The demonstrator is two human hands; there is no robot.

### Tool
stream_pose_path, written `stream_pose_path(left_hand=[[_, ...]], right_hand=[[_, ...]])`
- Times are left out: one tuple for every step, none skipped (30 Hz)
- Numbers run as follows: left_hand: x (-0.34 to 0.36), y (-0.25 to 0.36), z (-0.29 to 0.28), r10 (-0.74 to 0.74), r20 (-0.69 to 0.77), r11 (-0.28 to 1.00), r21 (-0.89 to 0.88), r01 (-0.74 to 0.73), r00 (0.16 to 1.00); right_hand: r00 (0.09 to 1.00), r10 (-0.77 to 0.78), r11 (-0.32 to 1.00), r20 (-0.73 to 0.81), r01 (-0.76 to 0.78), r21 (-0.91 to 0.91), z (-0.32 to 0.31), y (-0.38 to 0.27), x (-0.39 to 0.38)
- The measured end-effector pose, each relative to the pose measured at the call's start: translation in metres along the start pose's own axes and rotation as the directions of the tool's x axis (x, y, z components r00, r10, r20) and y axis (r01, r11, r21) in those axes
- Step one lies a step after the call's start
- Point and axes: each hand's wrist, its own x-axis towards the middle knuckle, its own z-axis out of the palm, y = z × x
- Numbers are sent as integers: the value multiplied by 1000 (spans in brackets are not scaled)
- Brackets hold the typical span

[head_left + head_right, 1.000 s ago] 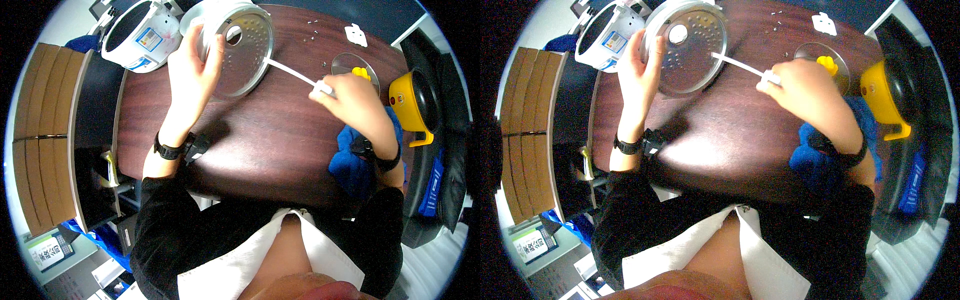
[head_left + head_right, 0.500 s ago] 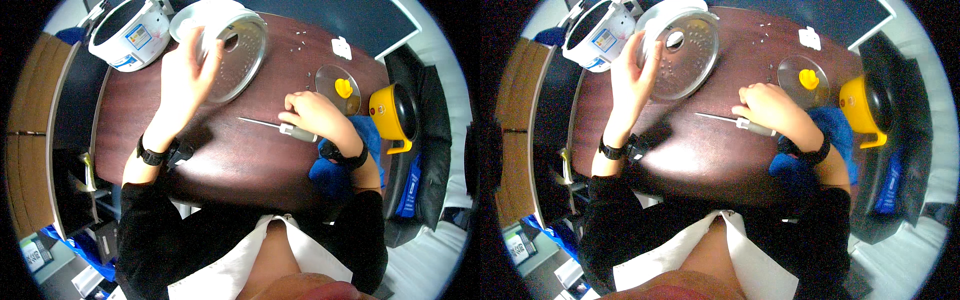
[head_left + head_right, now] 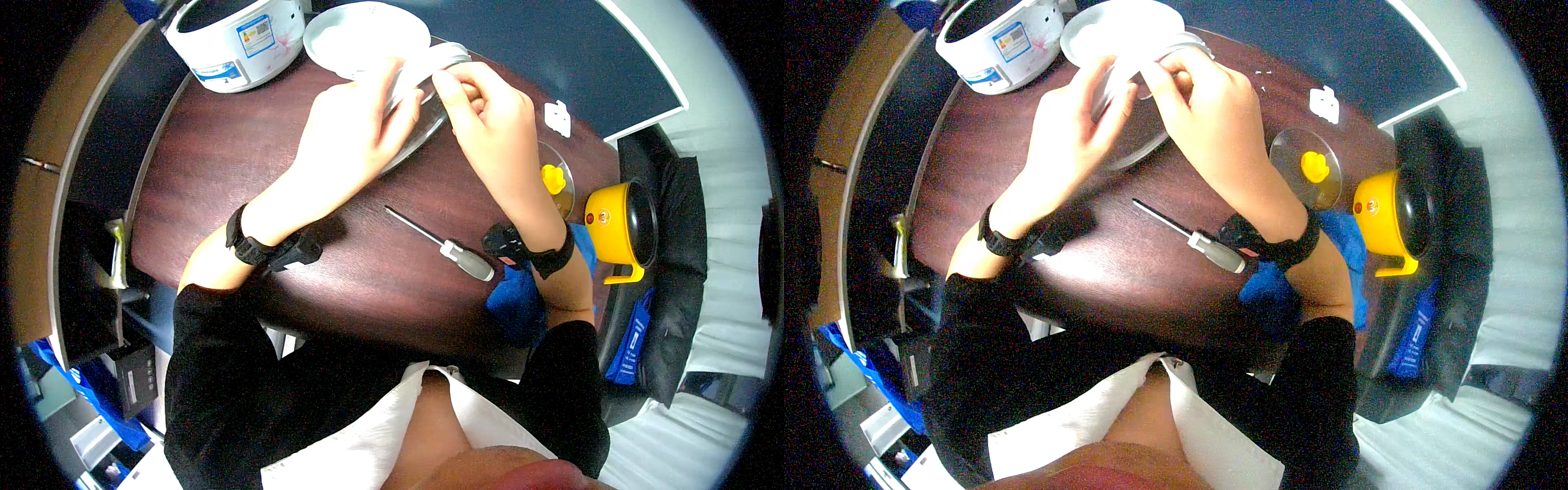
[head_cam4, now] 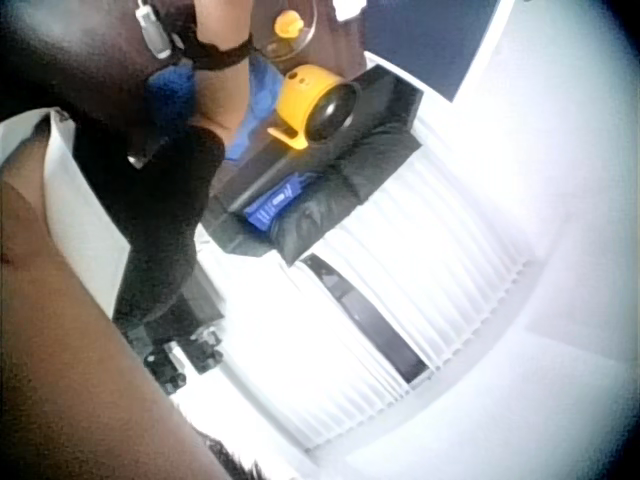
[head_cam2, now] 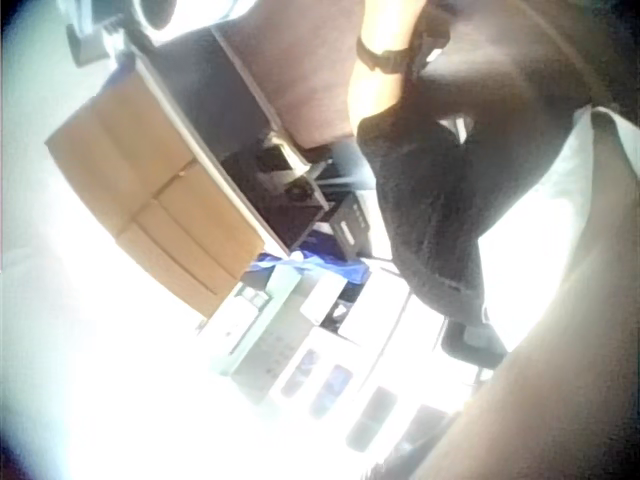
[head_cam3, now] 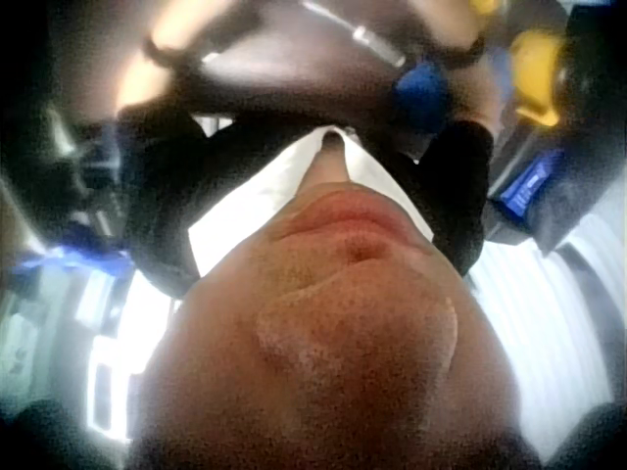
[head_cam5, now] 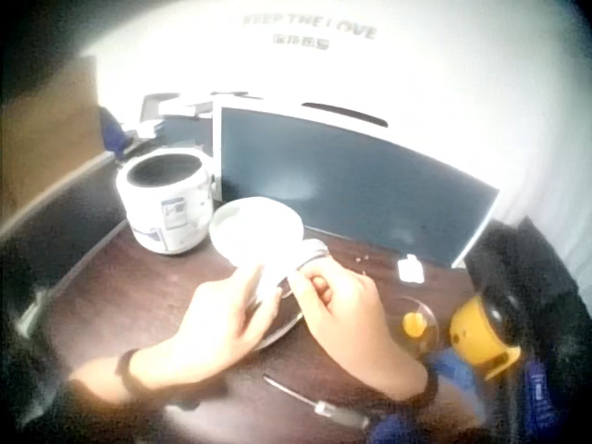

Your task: The person uses a screwdriver to remove screws from a white circular appliance lid. They repeatedly insert the screwdriver into screw holes, turn it, and remove screws, placing them on the table. The person handles the lid and screwdriver throughout the clip.

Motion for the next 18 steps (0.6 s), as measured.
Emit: stream_pose_path(left_hand=[[0,1,0,9,-6,1000,-5,-9,1000],[0,1,0,7,-4,1000,-5,-7,1000],[0,1,0,4,-1,1000,-1,-4,1000],[0,1,-1,2,2,1000,3,-2,1000],[0,1,-2,6,1,1000,14,-6,1000],[0,1,-2,11,2,1000,20,-11,1000],[0,0,-2,16,4,1000,27,-17,1000],[0,0,-2,24,-2,999,26,-24,1000],[0,-1,-3,31,-3,999,28,-31,1000],[0,-1,-3,39,-5,999,29,-39,999],[0,0,-3,34,-3,999,22,-34,999],[0,0,-3,30,-1,999,15,-29,1000],[0,1,-3,25,1,1000,8,-25,1000],[0,0,-3,21,2,1000,23,-21,1000],[0,-1,-3,15,4,999,37,-15,1000],[0,-3,-3,9,7,999,50,-9,1000],[0,-4,-3,-3,1,999,40,3,1000],[1,-4,-3,-13,-3,999,30,13,1000]], right_hand=[[999,-47,998,-23,46,-32,2,1,2],[995,-94,994,-45,91,-64,3,1,3],[993,-109,991,-43,105,-89,4,1,4],[991,-124,987,-42,118,-113,4,0,4],[990,-138,982,-40,132,-138,4,0,4],[986,-167,976,-31,160,-149,4,1,5],[981,-195,969,-22,189,-159,4,3,5],[975,-222,961,-13,217,-170,4,4,6],[971,-240,955,9,237,-179,3,4,7],[966,-256,948,31,258,-188,1,4,9],[961,-273,940,54,278,-197,-1,3,10],[957,-281,935,76,291,-202,-3,5,11],[952,-289,930,99,304,-207,-5,6,12],[947,-296,925,121,316,-212,-8,8,13],[949,-279,929,147,306,-209,-12,7,12],[950,-261,933,173,294,-206,-18,5,12],[950,-242,937,198,282,-204,-24,6,11],[950,-195,936,245,255,-244,-30,9,9]])
